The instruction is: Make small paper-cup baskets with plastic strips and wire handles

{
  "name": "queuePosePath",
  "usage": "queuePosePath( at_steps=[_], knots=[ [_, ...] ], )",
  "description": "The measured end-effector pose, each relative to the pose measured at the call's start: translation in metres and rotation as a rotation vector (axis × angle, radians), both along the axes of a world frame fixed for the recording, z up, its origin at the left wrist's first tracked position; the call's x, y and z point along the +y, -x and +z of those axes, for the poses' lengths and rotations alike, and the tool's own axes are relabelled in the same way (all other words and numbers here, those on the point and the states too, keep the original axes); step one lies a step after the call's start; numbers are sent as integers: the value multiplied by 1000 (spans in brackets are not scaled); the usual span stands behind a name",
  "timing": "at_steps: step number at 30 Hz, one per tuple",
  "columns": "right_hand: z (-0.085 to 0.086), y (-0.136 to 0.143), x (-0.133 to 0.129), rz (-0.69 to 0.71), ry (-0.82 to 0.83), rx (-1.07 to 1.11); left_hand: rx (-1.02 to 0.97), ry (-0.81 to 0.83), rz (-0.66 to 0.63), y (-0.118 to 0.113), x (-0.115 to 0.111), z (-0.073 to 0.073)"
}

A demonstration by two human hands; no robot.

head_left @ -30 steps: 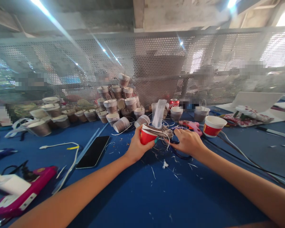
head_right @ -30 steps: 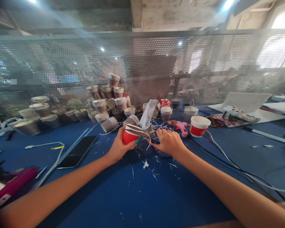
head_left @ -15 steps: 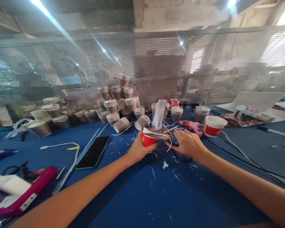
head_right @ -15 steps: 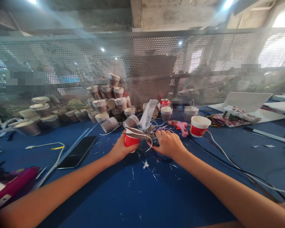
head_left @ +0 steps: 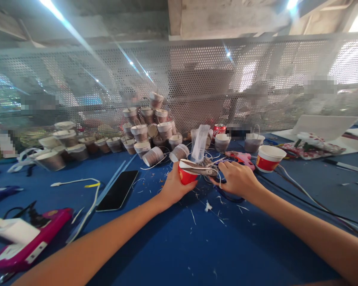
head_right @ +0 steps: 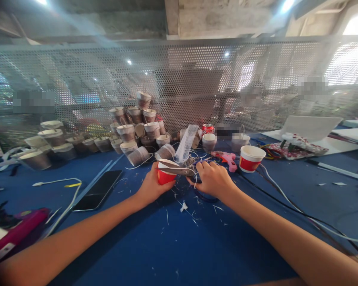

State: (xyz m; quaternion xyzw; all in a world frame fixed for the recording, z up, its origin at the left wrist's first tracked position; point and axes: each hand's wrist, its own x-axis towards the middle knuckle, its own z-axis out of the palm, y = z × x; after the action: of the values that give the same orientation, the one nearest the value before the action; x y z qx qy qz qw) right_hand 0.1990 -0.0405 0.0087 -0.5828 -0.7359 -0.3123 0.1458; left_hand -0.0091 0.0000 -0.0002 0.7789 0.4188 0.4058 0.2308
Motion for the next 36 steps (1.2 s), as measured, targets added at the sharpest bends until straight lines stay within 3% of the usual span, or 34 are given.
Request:
queuePosePath(
  at_steps=[11, 18, 36],
  knots=[
    [-5, 3, 0, 13, 6, 51, 14, -127, 113, -1, -1, -2],
    [-4, 3, 0, 14, -23, 23, 49, -184, 97, -1, -1, -6],
    [1, 6, -4, -64, 65, 16, 90, -130, 149, -2, -4, -5]
  ],
)
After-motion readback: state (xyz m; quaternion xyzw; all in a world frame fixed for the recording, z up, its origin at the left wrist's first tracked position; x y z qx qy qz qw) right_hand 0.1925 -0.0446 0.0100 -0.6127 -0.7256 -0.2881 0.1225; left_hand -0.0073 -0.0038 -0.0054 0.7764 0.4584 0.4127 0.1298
